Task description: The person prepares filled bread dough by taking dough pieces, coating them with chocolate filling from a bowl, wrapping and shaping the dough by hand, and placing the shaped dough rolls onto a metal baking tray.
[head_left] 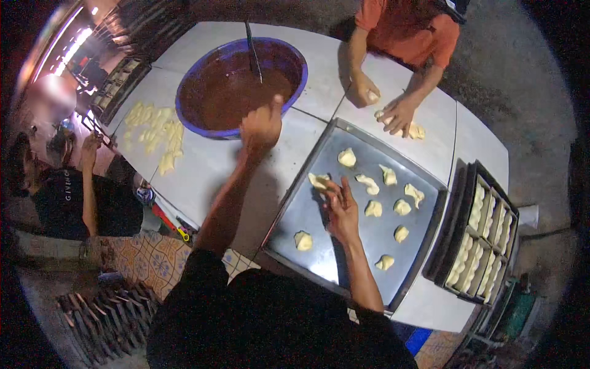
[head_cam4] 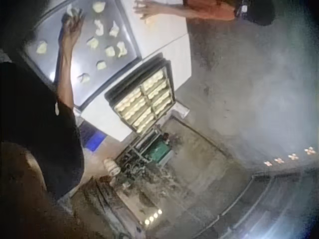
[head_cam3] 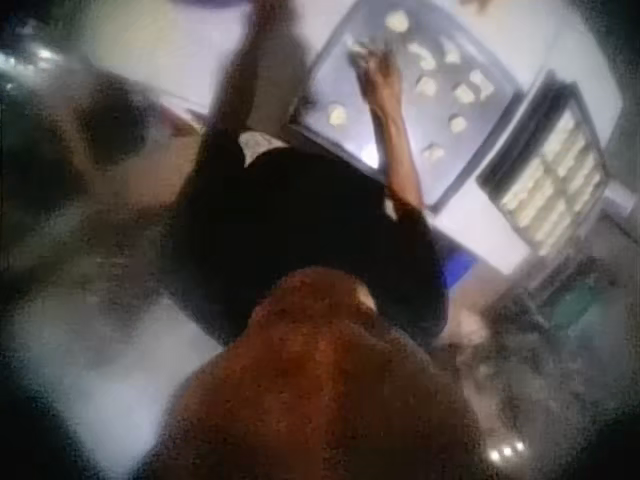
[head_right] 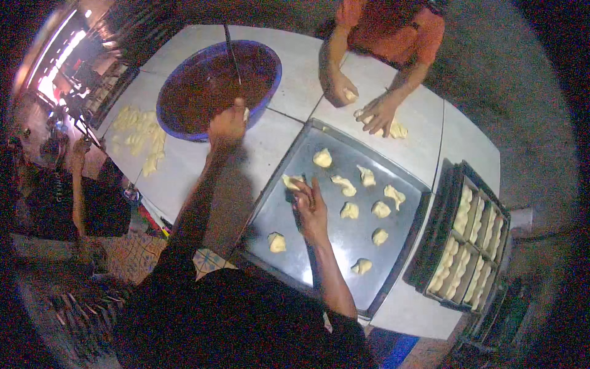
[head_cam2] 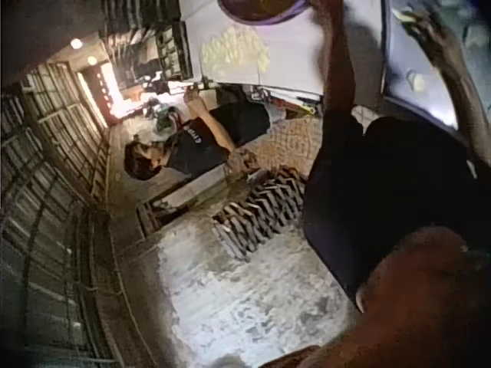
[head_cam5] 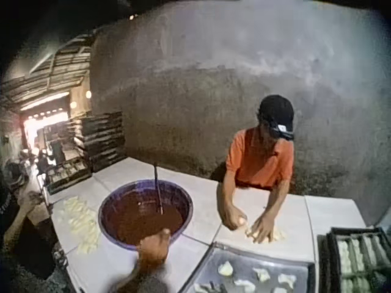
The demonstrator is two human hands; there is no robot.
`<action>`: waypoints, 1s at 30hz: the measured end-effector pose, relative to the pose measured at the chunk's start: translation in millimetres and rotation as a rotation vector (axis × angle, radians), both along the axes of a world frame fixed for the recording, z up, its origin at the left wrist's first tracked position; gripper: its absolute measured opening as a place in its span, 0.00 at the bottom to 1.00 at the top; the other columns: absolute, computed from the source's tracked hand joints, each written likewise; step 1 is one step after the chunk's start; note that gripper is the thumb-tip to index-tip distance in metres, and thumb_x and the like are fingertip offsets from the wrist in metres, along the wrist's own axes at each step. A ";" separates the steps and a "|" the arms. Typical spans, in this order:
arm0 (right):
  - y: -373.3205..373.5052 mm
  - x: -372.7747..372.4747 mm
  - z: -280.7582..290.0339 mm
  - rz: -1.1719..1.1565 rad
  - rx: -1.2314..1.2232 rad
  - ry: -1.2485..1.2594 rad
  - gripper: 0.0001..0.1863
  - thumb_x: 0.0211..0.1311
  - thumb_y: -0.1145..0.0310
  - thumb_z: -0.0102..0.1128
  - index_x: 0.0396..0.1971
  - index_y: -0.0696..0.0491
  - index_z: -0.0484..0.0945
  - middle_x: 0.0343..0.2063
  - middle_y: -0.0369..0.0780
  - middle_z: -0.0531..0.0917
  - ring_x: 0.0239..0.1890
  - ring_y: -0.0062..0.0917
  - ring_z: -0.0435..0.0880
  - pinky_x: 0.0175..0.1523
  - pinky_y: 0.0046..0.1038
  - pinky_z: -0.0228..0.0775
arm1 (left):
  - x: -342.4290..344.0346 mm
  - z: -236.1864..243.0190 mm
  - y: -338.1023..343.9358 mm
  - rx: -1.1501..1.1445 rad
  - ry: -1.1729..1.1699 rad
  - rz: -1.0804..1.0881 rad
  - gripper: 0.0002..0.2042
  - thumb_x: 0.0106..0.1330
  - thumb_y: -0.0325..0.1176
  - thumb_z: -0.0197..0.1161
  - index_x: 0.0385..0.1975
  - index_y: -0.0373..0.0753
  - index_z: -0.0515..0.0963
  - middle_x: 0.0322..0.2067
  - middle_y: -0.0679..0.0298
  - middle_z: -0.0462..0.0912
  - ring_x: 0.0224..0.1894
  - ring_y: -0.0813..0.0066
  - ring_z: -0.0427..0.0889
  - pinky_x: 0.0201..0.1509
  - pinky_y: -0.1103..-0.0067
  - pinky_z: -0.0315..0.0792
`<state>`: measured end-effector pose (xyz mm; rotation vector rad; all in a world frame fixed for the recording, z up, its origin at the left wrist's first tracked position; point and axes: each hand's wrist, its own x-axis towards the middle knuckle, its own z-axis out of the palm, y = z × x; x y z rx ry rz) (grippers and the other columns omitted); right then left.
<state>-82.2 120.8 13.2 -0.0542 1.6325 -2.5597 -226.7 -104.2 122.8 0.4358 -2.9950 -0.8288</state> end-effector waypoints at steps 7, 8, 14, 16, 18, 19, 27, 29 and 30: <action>-18.9 20.4 12.8 -0.181 -0.444 -0.398 0.15 0.65 0.68 0.52 0.44 0.65 0.74 0.31 0.38 0.80 0.31 0.19 0.78 0.36 0.19 0.74 | 143.3 -57.1 81.1 1.495 -0.171 0.045 0.44 0.60 0.70 0.36 0.57 0.30 0.65 0.54 0.48 0.71 0.51 0.58 0.74 0.56 0.69 0.66; -14.6 27.5 14.2 -0.188 -0.408 -0.384 0.14 0.64 0.71 0.53 0.44 0.64 0.75 0.30 0.37 0.80 0.30 0.19 0.78 0.36 0.20 0.73 | 155.8 -51.3 88.6 1.429 -0.076 0.092 0.39 0.63 0.66 0.39 0.57 0.33 0.67 0.53 0.53 0.73 0.51 0.60 0.74 0.55 0.71 0.64; 7.1 79.1 20.2 -0.169 0.987 0.531 0.25 0.52 0.79 0.57 0.54 0.56 0.71 0.46 0.46 0.71 0.46 0.42 0.66 0.54 0.34 0.62 | 198.3 -64.5 96.3 1.389 -0.275 -0.136 0.18 0.62 0.30 0.57 0.53 0.38 0.70 0.40 0.62 0.78 0.32 0.82 0.76 0.28 0.93 0.62; 25.3 83.3 19.7 -0.157 0.920 0.595 0.17 0.54 0.79 0.56 0.46 0.56 0.78 0.48 0.44 0.71 0.47 0.31 0.69 0.48 0.28 0.65 | 214.8 -57.7 102.9 1.122 -0.061 -0.355 0.17 0.60 0.21 0.57 0.50 0.30 0.72 0.47 0.58 0.76 0.48 0.73 0.76 0.50 0.80 0.72; 26.7 89.7 39.2 -0.168 0.628 0.377 0.14 0.54 0.78 0.58 0.42 0.57 0.80 0.47 0.42 0.72 0.47 0.28 0.72 0.49 0.25 0.65 | 222.1 -73.9 99.7 0.946 0.016 -0.339 0.14 0.60 0.20 0.59 0.47 0.28 0.74 0.45 0.56 0.76 0.48 0.75 0.75 0.50 0.80 0.72; 31.5 90.3 36.4 -0.180 0.629 0.373 0.14 0.54 0.78 0.58 0.42 0.57 0.80 0.47 0.42 0.72 0.47 0.28 0.72 0.49 0.25 0.65 | 224.2 -76.6 101.8 1.059 0.027 -0.366 0.12 0.60 0.22 0.60 0.44 0.28 0.76 0.43 0.57 0.77 0.42 0.76 0.76 0.44 0.82 0.73; 37.3 122.2 19.7 -0.187 0.566 0.125 0.11 0.59 0.70 0.59 0.39 0.58 0.80 0.34 0.43 0.81 0.39 0.26 0.78 0.46 0.25 0.69 | 242.5 -86.0 119.1 1.237 -0.222 -0.147 0.19 0.60 0.21 0.60 0.51 0.32 0.66 0.30 0.61 0.79 0.38 0.76 0.79 0.38 0.80 0.77; 36.6 128.3 23.8 -0.198 0.556 -0.167 0.15 0.63 0.67 0.55 0.47 0.57 0.77 0.36 0.42 0.82 0.37 0.22 0.77 0.44 0.26 0.69 | 250.8 -88.3 121.7 1.163 -0.035 -0.306 0.26 0.58 0.19 0.60 0.56 0.38 0.58 0.32 0.61 0.78 0.38 0.76 0.78 0.39 0.80 0.76; 38.2 128.9 17.4 -0.205 0.556 -0.176 0.15 0.63 0.67 0.55 0.47 0.57 0.77 0.36 0.42 0.82 0.37 0.22 0.77 0.44 0.26 0.69 | 253.1 -89.6 122.3 1.080 0.162 -0.455 0.34 0.57 0.17 0.60 0.60 0.43 0.50 0.33 0.61 0.77 0.38 0.76 0.78 0.41 0.79 0.76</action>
